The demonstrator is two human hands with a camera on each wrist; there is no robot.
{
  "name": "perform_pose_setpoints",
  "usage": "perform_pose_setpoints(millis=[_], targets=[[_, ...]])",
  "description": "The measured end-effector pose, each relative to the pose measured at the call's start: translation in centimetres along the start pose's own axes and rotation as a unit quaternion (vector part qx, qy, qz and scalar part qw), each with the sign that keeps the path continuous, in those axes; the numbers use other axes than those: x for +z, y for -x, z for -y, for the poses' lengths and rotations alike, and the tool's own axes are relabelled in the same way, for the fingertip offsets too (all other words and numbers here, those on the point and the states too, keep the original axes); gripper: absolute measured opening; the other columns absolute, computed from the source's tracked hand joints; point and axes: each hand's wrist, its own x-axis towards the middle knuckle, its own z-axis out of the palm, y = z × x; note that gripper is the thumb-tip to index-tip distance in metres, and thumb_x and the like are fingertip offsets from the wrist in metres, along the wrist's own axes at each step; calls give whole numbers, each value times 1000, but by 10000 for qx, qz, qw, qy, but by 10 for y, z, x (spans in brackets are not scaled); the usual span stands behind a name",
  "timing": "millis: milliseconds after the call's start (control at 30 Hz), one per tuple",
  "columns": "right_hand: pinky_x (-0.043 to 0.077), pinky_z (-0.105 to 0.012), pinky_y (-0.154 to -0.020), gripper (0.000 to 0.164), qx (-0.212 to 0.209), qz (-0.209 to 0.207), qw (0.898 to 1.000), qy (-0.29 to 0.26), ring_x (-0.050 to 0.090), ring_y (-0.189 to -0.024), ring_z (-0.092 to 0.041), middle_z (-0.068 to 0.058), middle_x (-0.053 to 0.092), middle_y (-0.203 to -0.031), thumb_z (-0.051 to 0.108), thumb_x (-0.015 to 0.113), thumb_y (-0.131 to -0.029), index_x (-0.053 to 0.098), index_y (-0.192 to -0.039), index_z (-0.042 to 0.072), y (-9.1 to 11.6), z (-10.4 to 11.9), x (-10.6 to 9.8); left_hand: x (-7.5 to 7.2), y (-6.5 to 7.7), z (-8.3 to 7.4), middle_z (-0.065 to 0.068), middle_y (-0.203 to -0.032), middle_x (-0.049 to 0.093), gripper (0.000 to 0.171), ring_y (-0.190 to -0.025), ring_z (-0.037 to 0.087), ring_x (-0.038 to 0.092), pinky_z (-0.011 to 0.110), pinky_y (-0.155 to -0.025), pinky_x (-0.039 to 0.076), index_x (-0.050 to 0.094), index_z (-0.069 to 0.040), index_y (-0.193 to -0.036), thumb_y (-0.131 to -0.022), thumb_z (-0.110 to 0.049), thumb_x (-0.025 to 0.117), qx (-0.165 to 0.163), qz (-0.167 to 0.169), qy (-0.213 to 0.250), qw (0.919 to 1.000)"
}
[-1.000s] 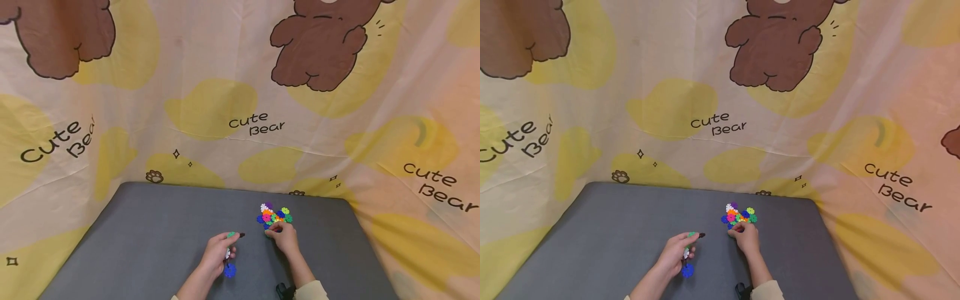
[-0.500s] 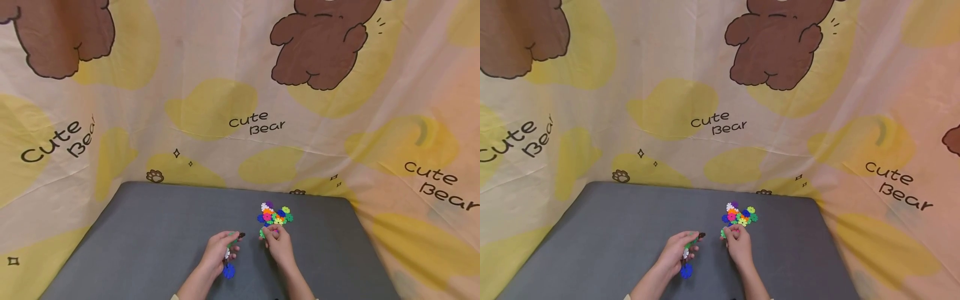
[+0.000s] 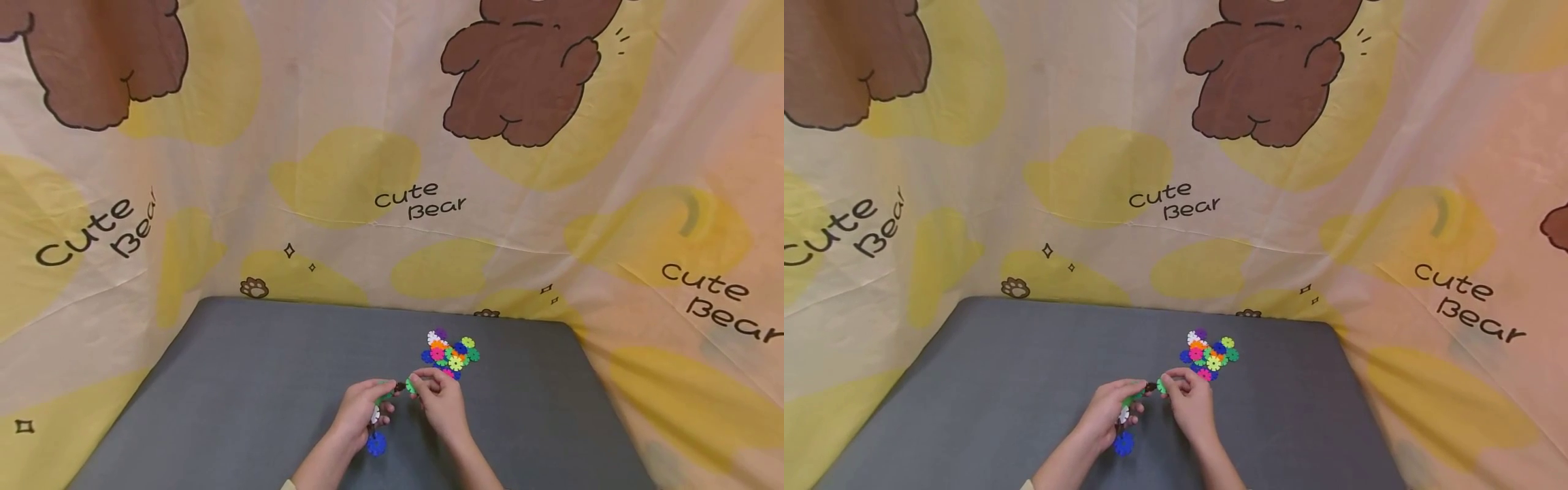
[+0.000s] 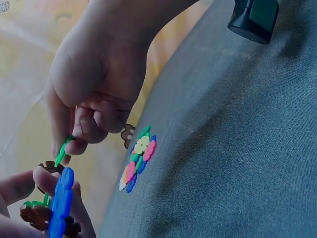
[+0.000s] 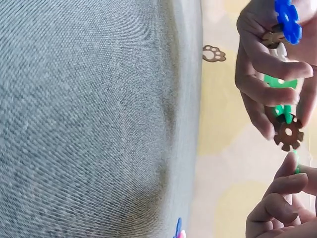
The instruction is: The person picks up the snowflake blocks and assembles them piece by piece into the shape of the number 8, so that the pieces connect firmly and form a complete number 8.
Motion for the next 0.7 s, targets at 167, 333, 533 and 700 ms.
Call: perform_pose_setpoints(millis=[167,333,533,700], targets=[[40,-22,-46,19,35,30,10000,74,47,-49,-8,-22,70,-76,24,73,-94,72,-100,6,-1,-3,1,3,1,-1,1,-94,74,38,-63,6,60,19,-51,50,68,4,-116,-95,-28,69,-7,-13,-51,10000],[38,-21,-46,15,-240,-15,9994,246,47,-50,-6,-11,71,-71,23,73,-94,74,-96,7,0,-5,2,5,1,0,6,-101,72,34,-65,8,60,21,-52,50,68,3,-114,-97,-26,66,76,27,-225,9997],[40,-22,-44,12,-367,-77,9992,101,47,-48,-7,-20,69,-72,19,73,-94,74,-95,7,3,-2,4,6,0,2,6,-100,72,42,-66,11,63,24,-53,53,67,2,-115,-100,-37,63,195,119,-357,9991],[41,-21,-45,11,-419,-274,9987,-99,49,-47,-7,-18,70,-71,15,75,-92,73,-93,5,4,-2,7,7,0,4,6,-97,72,45,-63,9,60,22,-52,51,69,5,-112,-100,-38,63,399,32,-557,9976]])
